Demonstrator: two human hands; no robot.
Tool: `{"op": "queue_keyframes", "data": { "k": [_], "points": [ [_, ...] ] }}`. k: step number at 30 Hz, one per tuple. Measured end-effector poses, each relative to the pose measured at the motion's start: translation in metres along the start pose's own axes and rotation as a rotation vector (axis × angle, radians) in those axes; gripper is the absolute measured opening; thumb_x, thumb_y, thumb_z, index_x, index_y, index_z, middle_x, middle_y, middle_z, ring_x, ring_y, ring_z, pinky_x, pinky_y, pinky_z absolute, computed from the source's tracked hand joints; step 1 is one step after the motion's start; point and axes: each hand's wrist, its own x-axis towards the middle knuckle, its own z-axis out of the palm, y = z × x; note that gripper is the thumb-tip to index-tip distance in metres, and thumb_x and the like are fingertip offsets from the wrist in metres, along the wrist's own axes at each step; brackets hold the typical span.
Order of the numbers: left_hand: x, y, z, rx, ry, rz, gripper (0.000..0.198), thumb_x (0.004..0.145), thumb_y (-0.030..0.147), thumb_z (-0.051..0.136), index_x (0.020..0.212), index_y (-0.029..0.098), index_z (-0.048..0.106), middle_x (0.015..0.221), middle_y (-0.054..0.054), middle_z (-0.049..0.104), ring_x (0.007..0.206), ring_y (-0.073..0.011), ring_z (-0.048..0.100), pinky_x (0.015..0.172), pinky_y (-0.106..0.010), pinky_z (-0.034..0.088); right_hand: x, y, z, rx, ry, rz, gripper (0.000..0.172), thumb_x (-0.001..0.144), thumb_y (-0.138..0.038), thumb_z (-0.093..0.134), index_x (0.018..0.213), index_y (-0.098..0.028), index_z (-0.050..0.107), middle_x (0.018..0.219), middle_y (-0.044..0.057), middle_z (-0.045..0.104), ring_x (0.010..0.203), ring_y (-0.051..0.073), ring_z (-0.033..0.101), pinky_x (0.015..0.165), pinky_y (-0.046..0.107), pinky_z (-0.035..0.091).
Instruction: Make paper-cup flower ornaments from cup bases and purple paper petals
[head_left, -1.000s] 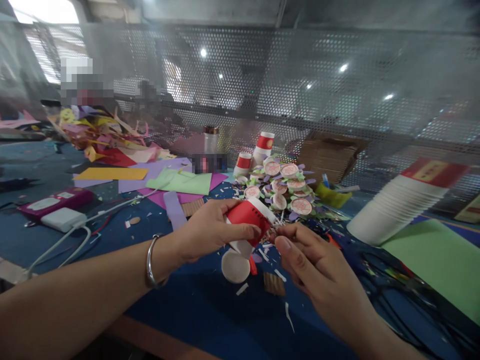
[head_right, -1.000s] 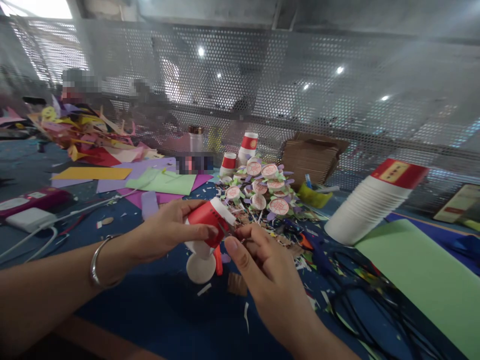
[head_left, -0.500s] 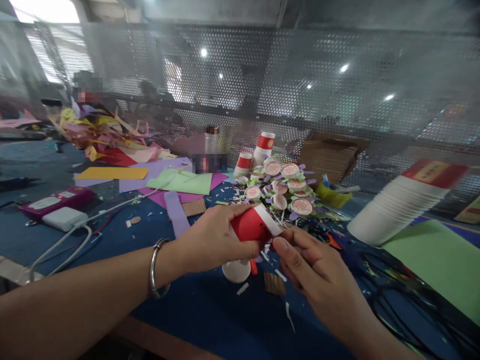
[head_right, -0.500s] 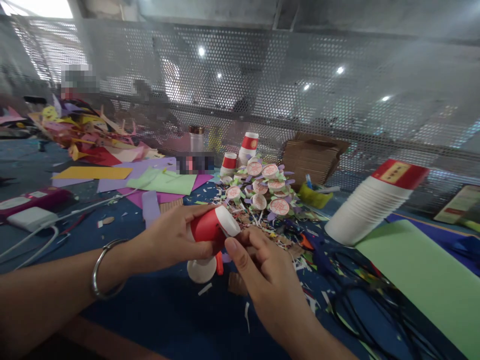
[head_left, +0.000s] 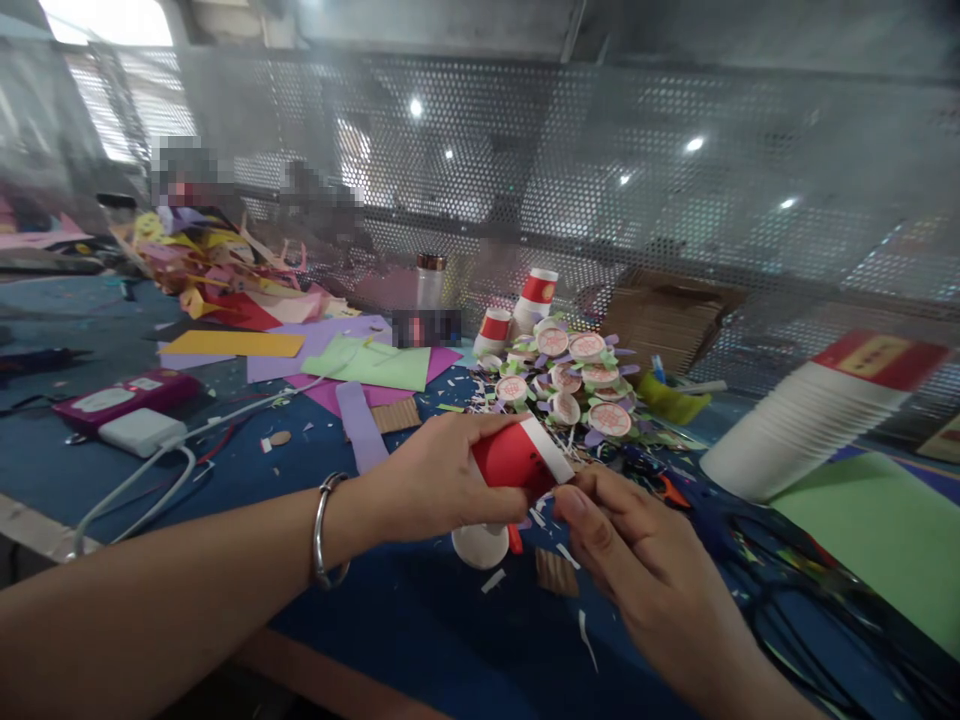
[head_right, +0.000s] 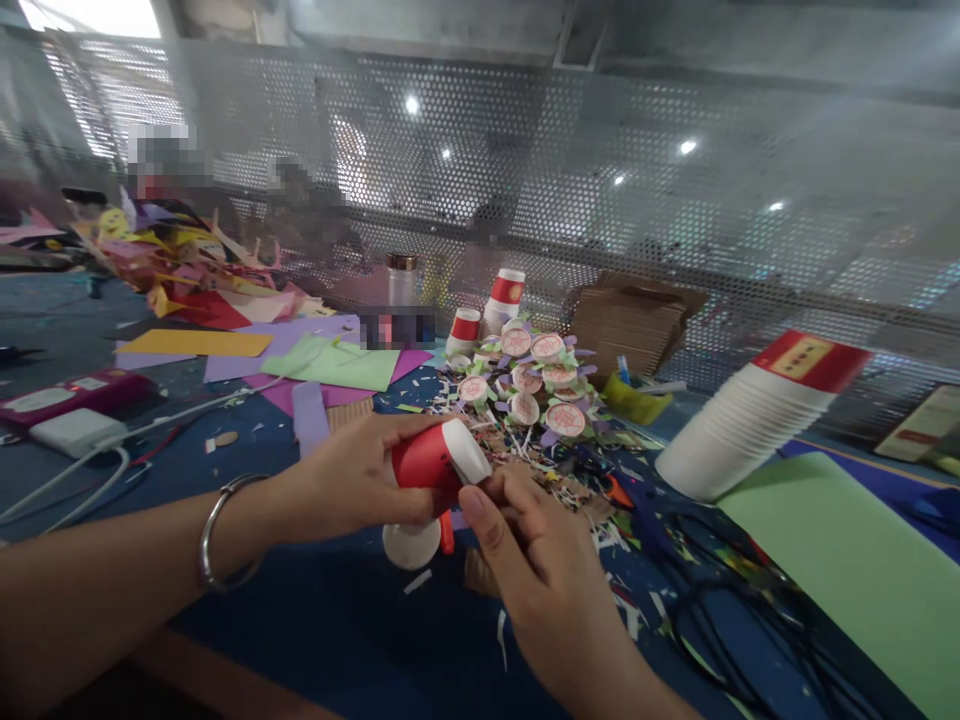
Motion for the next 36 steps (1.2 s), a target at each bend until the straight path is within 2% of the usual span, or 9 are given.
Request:
{"op": "queue_keyframes", "data": {
  "k": [4,7,10,13,16,19,24,30,36],
  "points": [
    [-0.001,-0.001,0.003,0.091,0.075,0.045,0.028,0.075,0.026,0.069,0.102,0.019,0.068,0.077,0.002,0.064,0.065,-0.0113,0.052,0.057,-0.023,0.040,0.000,-0.001,0.001,0.043,0.005,0.018,0.038,0.097,-0.056,0.049,0.078,-0.024,0.052,0.056,-0.007,0.032,0.047,0.011,0.030,0.040,0.023,0.026],
    [-0.002,-0.001,0.005,0.204,0.127,0.097,0.044,0.075,0.027,0.070,0.118,0.021,0.066,0.083,0.001,0.068,0.067,-0.0134,0.055,0.060,-0.025,0.043,-0.001,-0.003,0.002,0.059,0.014,0.012,0.037,0.097,-0.055,0.051,0.077,-0.024,0.051,0.056,-0.007,0.029,0.047,0.011,0.028,0.040,0.024,0.024],
    [-0.002,-0.002,0.007,0.302,0.197,0.144,0.067,0.072,0.028,0.073,0.137,0.023,0.057,0.094,-0.002,0.073,0.073,-0.0173,0.062,0.067,-0.028,0.047,-0.003,-0.005,0.003,0.022,0.059,-0.028,0.035,0.097,-0.054,0.051,0.078,-0.024,0.053,0.058,-0.005,0.037,0.046,0.011,0.029,0.039,0.024,0.022],
    [-0.003,-0.003,0.008,0.350,0.239,0.173,0.075,0.073,0.030,0.073,0.145,0.024,0.051,0.108,-0.005,0.075,0.083,-0.0210,0.068,0.075,-0.031,0.050,-0.004,-0.006,0.004,-0.021,0.086,-0.060,0.035,0.097,-0.053,0.051,0.080,-0.023,0.057,0.064,-0.002,0.049,0.049,0.011,0.037,0.040,0.024,0.024],
    [-0.003,-0.002,0.006,0.410,0.238,0.183,0.075,0.075,0.033,0.072,0.146,0.023,0.050,0.115,-0.007,0.074,0.091,-0.0232,0.069,0.079,-0.032,0.050,-0.004,-0.006,0.004,-0.070,0.107,-0.086,0.037,0.097,-0.053,0.051,0.076,-0.023,0.057,0.066,-0.001,0.052,0.054,0.013,0.045,0.043,0.025,0.029],
    [-0.004,0.000,0.002,0.457,0.209,0.167,0.077,0.074,0.032,0.073,0.146,0.024,0.049,0.113,-0.006,0.075,0.093,-0.0246,0.070,0.078,-0.032,0.050,-0.003,-0.004,0.005,-0.104,0.121,-0.101,0.038,0.098,-0.052,0.050,0.074,-0.023,0.055,0.066,-0.001,0.052,0.057,0.014,0.048,0.046,0.026,0.031],
    [-0.004,0.001,-0.002,0.532,0.161,0.146,0.074,0.074,0.030,0.073,0.144,0.024,0.051,0.109,-0.006,0.076,0.094,-0.0265,0.071,0.077,-0.033,0.050,-0.001,-0.001,0.008,-0.077,0.100,-0.094,0.039,0.099,-0.052,0.049,0.072,-0.023,0.053,0.061,-0.002,0.049,0.053,0.014,0.044,0.048,0.026,0.032],
    [-0.003,-0.001,-0.002,0.656,0.167,0.201,0.077,0.079,0.032,0.070,0.150,0.016,0.043,0.129,-0.015,0.068,0.112,-0.0324,0.067,0.093,-0.041,0.051,-0.003,-0.002,0.011,-0.083,0.115,-0.075,0.040,0.099,-0.051,0.049,0.071,-0.023,0.052,0.061,-0.002,0.048,0.055,0.014,0.046,0.052,0.026,0.036],
    [-0.003,-0.002,-0.003,0.741,0.143,0.166,0.080,0.082,0.035,0.069,0.153,0.015,0.037,0.132,-0.016,0.067,0.114,-0.0345,0.066,0.095,-0.045,0.051,-0.002,0.002,0.014,-0.012,0.083,0.004,0.042,0.097,-0.057,0.050,0.072,-0.023,0.050,0.060,-0.004,0.042,0.049,0.012,0.034,0.044,0.026,0.026]
  ]
}}
